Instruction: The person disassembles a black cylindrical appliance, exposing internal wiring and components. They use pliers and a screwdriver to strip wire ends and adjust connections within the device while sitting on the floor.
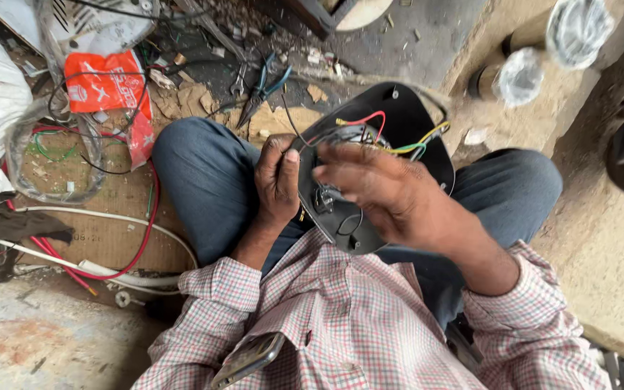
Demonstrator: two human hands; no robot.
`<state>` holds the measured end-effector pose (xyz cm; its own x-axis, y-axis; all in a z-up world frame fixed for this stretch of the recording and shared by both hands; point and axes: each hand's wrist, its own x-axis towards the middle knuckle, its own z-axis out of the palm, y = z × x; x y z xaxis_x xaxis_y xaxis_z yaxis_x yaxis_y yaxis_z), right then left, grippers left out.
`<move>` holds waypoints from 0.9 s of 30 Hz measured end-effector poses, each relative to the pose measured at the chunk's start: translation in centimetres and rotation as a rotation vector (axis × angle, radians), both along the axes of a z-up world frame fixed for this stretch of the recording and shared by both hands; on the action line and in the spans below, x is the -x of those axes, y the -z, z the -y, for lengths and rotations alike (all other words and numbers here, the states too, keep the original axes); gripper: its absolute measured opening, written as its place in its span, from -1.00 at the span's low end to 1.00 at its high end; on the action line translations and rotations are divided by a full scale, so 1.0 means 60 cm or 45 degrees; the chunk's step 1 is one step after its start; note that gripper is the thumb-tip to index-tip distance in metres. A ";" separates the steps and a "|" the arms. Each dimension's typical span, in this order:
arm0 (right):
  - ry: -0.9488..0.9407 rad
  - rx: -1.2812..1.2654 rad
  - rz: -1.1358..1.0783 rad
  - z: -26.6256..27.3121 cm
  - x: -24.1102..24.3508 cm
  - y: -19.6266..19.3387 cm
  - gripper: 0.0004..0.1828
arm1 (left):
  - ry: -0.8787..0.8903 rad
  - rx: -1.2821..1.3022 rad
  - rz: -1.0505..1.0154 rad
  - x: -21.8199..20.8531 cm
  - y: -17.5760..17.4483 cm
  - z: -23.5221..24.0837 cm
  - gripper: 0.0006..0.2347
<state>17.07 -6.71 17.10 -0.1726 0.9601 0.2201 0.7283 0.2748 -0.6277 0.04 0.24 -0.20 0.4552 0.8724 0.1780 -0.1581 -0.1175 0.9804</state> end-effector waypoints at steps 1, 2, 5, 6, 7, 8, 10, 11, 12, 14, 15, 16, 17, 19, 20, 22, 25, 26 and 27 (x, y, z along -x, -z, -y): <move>-0.038 0.021 -0.070 0.002 0.003 0.000 -0.53 | 0.003 -0.018 -0.004 0.002 -0.001 0.001 -0.79; 0.032 -0.041 0.050 0.003 0.009 0.000 -0.50 | 0.007 -0.037 -0.007 0.005 -0.003 0.003 -0.79; 0.122 -0.212 0.246 -0.006 0.013 -0.006 -0.40 | 0.014 -0.024 -0.031 0.002 -0.013 -0.001 -0.78; 0.077 -0.244 0.188 -0.012 0.013 -0.009 -0.43 | 0.015 -0.009 -0.045 -0.003 -0.015 -0.006 -0.78; 0.033 -0.263 0.121 -0.012 0.015 -0.013 -0.44 | 0.014 -0.010 -0.024 -0.001 -0.016 -0.006 -0.78; 0.021 -0.127 0.038 -0.012 0.017 -0.016 -0.40 | 0.014 -0.012 -0.004 0.001 -0.015 -0.006 -0.79; -0.007 0.138 -0.122 -0.008 0.017 -0.025 -0.32 | -0.003 -0.026 0.000 -0.003 -0.009 -0.010 -0.79; 0.075 0.096 -0.099 -0.005 0.030 -0.022 -0.36 | -0.005 -0.025 -0.026 -0.002 -0.006 -0.007 -0.79; 0.156 0.055 -0.076 -0.003 0.046 -0.018 -0.40 | -0.007 -0.025 -0.053 0.001 -0.005 -0.003 -0.79; 0.257 -0.010 0.017 -0.005 0.059 -0.012 -0.43 | 0.001 -0.019 -0.048 -0.001 -0.004 -0.006 -0.79; 0.291 -0.022 0.076 -0.004 0.060 -0.010 -0.43 | 0.006 -0.018 -0.047 -0.001 -0.006 -0.008 -0.79; 0.325 -0.034 0.135 -0.003 0.059 -0.005 -0.43 | 0.008 -0.041 -0.046 -0.001 -0.009 -0.009 -0.79; 0.205 -0.003 -0.048 -0.002 0.047 -0.002 -0.43 | -0.002 -0.062 -0.046 -0.001 -0.012 -0.009 -0.79; -0.028 0.082 -0.424 0.009 0.013 0.007 -0.39 | -0.012 -0.074 -0.043 -0.001 -0.011 -0.008 -0.80; -0.039 0.069 -0.368 0.015 0.001 0.018 -0.39 | -0.013 -0.064 -0.041 -0.001 -0.008 -0.005 -0.80; -0.044 0.047 -0.260 0.030 -0.004 0.043 -0.38 | 0.002 -0.047 -0.035 0.000 -0.001 0.003 -0.81; 0.159 -0.067 -0.212 0.040 0.030 0.074 -0.37 | -0.004 0.002 -0.029 0.001 0.007 -0.001 -0.81; 0.250 -0.104 -0.192 0.041 0.053 0.083 -0.39 | -0.001 0.058 -0.039 0.003 0.007 -0.001 -0.81; 0.341 -0.144 -0.162 0.039 0.073 0.088 -0.40 | 0.001 0.112 -0.039 0.001 0.006 -0.002 -0.81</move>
